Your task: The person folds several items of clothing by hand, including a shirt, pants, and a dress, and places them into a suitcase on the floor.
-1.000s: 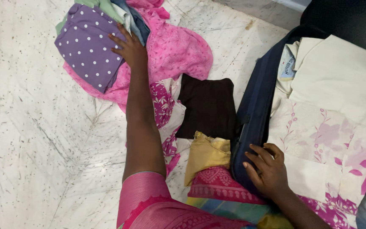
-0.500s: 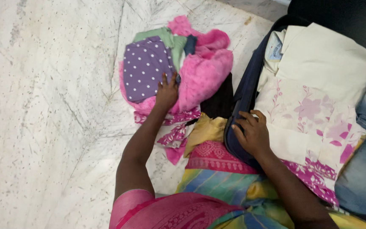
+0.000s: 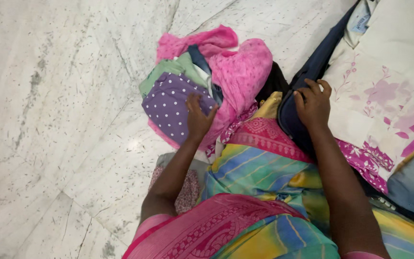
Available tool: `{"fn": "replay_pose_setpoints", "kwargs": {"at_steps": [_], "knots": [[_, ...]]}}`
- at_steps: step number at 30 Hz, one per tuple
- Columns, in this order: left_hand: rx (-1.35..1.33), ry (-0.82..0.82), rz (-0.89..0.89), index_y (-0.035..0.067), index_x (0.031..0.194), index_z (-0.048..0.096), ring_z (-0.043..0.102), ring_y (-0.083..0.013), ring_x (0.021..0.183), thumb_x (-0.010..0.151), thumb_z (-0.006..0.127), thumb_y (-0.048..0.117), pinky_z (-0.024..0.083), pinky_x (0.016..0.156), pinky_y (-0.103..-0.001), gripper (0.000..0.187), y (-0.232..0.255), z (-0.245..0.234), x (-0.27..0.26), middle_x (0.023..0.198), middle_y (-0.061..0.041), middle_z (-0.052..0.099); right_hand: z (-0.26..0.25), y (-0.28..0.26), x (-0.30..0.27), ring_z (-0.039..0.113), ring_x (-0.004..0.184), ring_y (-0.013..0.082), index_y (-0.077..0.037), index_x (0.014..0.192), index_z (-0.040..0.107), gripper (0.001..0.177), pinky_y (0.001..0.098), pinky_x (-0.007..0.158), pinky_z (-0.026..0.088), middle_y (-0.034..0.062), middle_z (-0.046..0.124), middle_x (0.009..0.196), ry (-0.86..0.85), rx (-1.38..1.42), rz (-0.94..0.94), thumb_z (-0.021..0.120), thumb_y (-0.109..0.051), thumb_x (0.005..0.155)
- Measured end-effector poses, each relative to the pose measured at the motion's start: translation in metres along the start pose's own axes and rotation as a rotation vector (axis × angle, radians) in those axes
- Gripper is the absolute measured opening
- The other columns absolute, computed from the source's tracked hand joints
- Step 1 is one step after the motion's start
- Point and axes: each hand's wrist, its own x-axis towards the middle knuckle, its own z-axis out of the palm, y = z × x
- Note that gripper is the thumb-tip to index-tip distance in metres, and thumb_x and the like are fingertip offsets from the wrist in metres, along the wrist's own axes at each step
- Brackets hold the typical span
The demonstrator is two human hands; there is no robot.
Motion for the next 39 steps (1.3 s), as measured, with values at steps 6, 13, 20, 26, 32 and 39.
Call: {"fn": "replay_pose_setpoints", "kwargs": {"at_steps": [6, 13, 20, 26, 32, 39], "knots": [[0.343, 0.219, -0.723, 0.000, 0.159, 0.010, 0.011, -0.0527, 0.153, 0.077, 0.079, 0.070, 0.022, 0.118, -0.064, 0.128, -0.007, 0.010, 0.090, 0.167, -0.028, 0.004, 0.004, 0.005, -0.004, 0.045, 0.140, 0.0395, -0.009, 0.107, 0.076, 0.013, 0.0467, 0.114, 0.044, 0.0105, 0.067, 0.140, 0.025, -0.020, -0.009, 0.073, -0.021, 0.104], [0.416, 0.386, -0.725, 0.002, 0.161, 0.011, 0.017, -0.0466, 0.155, 0.078, 0.080, 0.038, 0.025, 0.122, -0.057, 0.114, -0.061, 0.035, 0.096, 0.167, -0.030, 0.010, 0.006, 0.006, -0.005, 0.045, 0.140, 0.0395, -0.008, 0.106, 0.075, 0.014, 0.0462, 0.112, 0.045, 0.0108, 0.067, 0.141, 0.022, -0.013, 0.020, 0.072, -0.022, 0.104], [0.158, 0.145, -0.021, 0.001, 0.166, 0.029, 0.031, -0.0392, 0.163, 0.093, 0.066, 0.009, 0.028, 0.137, -0.043, 0.082, -0.107, 0.027, 0.067, 0.172, -0.025, 0.033, 0.004, 0.001, -0.005, 0.044, 0.140, 0.0397, -0.008, 0.106, 0.076, 0.014, 0.0468, 0.112, 0.044, 0.0110, 0.066, 0.141, 0.015, 0.010, 0.030, 0.072, -0.021, 0.104], [0.130, 0.337, -0.159, -0.011, 0.151, 0.025, 0.036, -0.0485, 0.141, 0.074, 0.079, 0.021, 0.029, 0.119, -0.048, 0.099, -0.062, 0.017, 0.078, 0.151, -0.035, 0.035, 0.002, -0.002, -0.005, 0.043, 0.141, 0.0403, -0.007, 0.105, 0.076, 0.014, 0.0470, 0.111, 0.044, 0.0100, 0.066, 0.142, 0.001, 0.027, 0.079, 0.072, -0.021, 0.102], [0.156, 0.212, -0.445, -0.005, 0.139, 0.057, 0.061, -0.0420, 0.131, 0.091, 0.068, 0.017, 0.048, 0.116, -0.047, 0.054, -0.096, 0.034, 0.119, 0.141, -0.026, 0.062, 0.004, 0.002, -0.005, 0.043, 0.141, 0.0401, -0.008, 0.106, 0.076, 0.015, 0.0472, 0.112, 0.045, 0.0098, 0.066, 0.142, 0.002, 0.013, 0.072, 0.072, -0.022, 0.103], [-0.988, 0.121, -0.520, -0.007, 0.124, 0.068, 0.064, -0.0186, 0.082, 0.087, 0.065, -0.005, 0.052, 0.075, -0.033, 0.037, -0.134, -0.060, 0.095, 0.097, -0.010, 0.070, 0.005, 0.003, -0.006, 0.044, 0.140, 0.0421, -0.007, 0.104, 0.076, 0.015, 0.0478, 0.109, 0.045, 0.0112, 0.066, 0.142, 0.009, 0.033, 0.065, 0.072, -0.022, 0.102]]}}
